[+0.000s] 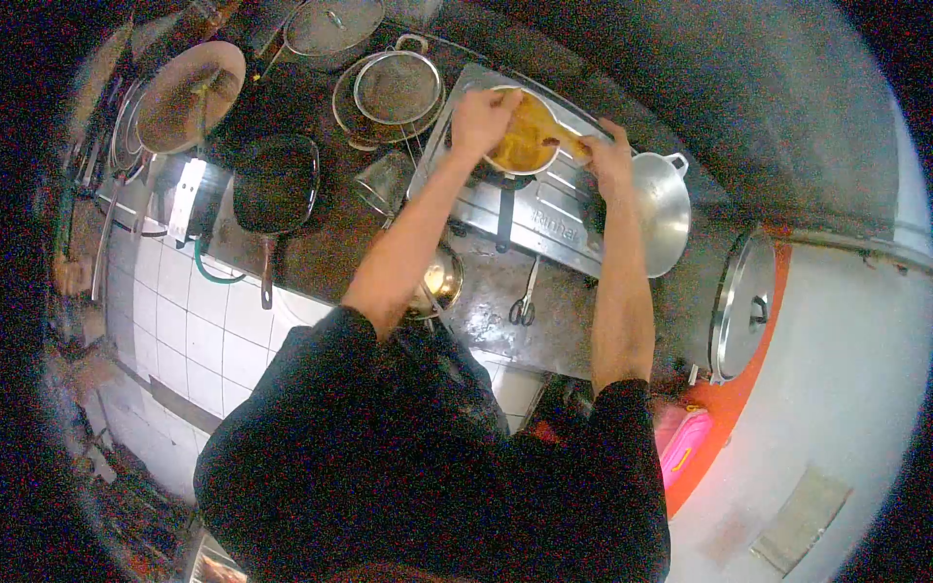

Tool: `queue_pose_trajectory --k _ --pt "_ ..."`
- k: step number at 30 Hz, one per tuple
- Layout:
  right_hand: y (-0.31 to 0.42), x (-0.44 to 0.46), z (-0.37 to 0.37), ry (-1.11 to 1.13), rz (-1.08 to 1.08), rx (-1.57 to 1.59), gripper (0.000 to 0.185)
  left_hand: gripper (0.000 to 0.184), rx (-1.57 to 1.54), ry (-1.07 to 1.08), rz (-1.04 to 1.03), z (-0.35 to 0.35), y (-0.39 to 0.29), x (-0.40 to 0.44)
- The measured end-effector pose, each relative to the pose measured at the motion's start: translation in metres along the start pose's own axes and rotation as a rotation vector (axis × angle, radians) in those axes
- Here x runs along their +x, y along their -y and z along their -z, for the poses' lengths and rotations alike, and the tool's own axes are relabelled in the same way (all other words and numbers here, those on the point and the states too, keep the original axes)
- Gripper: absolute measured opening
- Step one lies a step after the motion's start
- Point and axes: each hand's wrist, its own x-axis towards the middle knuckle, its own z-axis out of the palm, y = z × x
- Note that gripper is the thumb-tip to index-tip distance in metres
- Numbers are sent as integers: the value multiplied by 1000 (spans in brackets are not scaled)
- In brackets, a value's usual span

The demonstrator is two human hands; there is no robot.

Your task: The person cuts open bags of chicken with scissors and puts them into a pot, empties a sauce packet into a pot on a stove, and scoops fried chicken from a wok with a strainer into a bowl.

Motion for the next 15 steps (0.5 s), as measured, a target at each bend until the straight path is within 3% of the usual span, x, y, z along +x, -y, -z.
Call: queue_pose_trajectory --k 3,7,8,10,12,15 --pt "-9 9 6 173 -187 250 39 35 252 95 -109 6 -12 35" --pt "-13 0 6 215 -183 342 29 35 389 105 -323 7 -30 64" --pt "-16 -1 3 191 -196 401 28 35 389 107 -326 9 -35 69" --pt "-19 1 1 164 -204 461 26 36 280 342 -240 15 -43 78" --pt "-7 -8 -4 131 -190 590 27 32 239 276 -219 13 -39 82" --pt "21 -19 -2 173 -144 500 31 30 205 217 -190 28 -29 75"
